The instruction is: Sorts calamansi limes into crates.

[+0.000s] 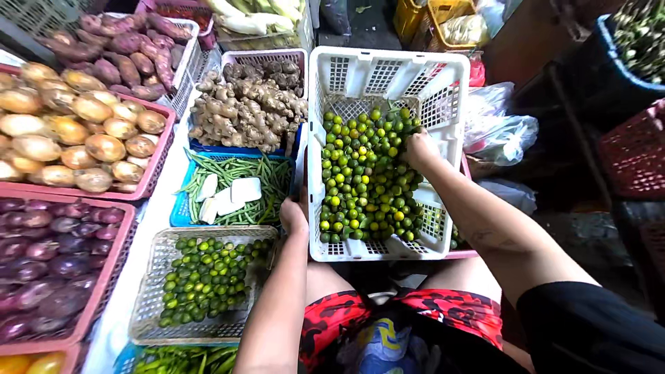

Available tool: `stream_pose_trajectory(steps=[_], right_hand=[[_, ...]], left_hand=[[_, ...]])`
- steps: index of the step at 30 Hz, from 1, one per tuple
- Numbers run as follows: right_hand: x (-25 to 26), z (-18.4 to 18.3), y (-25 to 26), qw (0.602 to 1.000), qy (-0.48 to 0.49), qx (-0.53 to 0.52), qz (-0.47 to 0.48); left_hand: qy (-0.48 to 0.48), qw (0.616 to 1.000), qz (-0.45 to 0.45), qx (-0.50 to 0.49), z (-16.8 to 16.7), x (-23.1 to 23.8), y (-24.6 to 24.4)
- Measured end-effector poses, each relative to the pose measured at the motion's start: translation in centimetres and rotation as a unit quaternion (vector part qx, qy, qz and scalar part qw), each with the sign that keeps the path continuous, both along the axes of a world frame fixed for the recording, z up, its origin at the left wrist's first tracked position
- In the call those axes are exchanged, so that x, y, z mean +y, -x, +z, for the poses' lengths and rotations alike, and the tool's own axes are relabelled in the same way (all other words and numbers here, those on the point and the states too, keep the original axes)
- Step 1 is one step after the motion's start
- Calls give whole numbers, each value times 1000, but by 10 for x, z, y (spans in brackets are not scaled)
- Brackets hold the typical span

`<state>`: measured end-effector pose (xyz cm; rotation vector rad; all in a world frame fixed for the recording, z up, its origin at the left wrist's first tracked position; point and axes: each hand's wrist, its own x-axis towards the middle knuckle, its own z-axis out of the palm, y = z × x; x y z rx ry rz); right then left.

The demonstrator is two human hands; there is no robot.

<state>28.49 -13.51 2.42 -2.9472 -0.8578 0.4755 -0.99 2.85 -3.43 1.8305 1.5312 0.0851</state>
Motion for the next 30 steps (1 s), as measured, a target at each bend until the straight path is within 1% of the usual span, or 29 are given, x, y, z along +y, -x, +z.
stream_pose_trajectory(steps=[4,7,9,10,12,13,15,16,17,18,19,20,21,22,23,25,26,28,30], right_hand=[[-3,1,-12,999,-9,17,28],[-11,0,-11,998,-59,12,15],[-20,11,3,989,-144,8,-24],[-25,19,13,978,-202,18,-52],[-33,36,50,940,-320,52,-107],[-34,48,80,921,-367,74,-111],[-21,74,147,880,-443,159,-60],[-7,83,178,854,-475,211,-14],[8,86,202,827,-500,253,46],[21,87,219,811,-504,279,105],[31,86,227,809,-496,275,152],[37,82,226,822,-483,242,181],[38,73,215,845,-461,192,189],[36,61,198,875,-427,138,183],[32,47,174,905,-384,85,164],[22,20,120,957,-270,30,100],[17,3,93,976,-206,17,74],[11,-25,51,990,-119,-3,73],[8,-32,34,991,-89,0,102]], left_hand=[[-2,1000,-2,4,7,0,0],[-3,1000,9,3,7,-1,1],[-5,1000,7,5,9,-2,2],[-5,1000,6,8,9,-1,2],[-3,1000,3,19,3,0,2],[-7,1000,2,22,-1,1,1],[-21,1000,5,10,-4,-1,2],[-15,1000,2,-6,5,-3,2],[18,1000,-5,-19,25,-6,3],[82,996,-11,-35,54,-10,4],[98,995,-14,-31,70,-13,4],[84,996,-16,-18,72,-13,4],[41,999,-14,-7,56,-12,4],[-24,1000,-3,-1,27,-10,3],[-46,999,1,6,11,-7,1],[-30,999,5,19,5,-3,-1],[-18,1000,6,23,5,-3,-1],[-22,999,5,23,3,-2,-2],[-30,999,3,25,2,0,-3]])
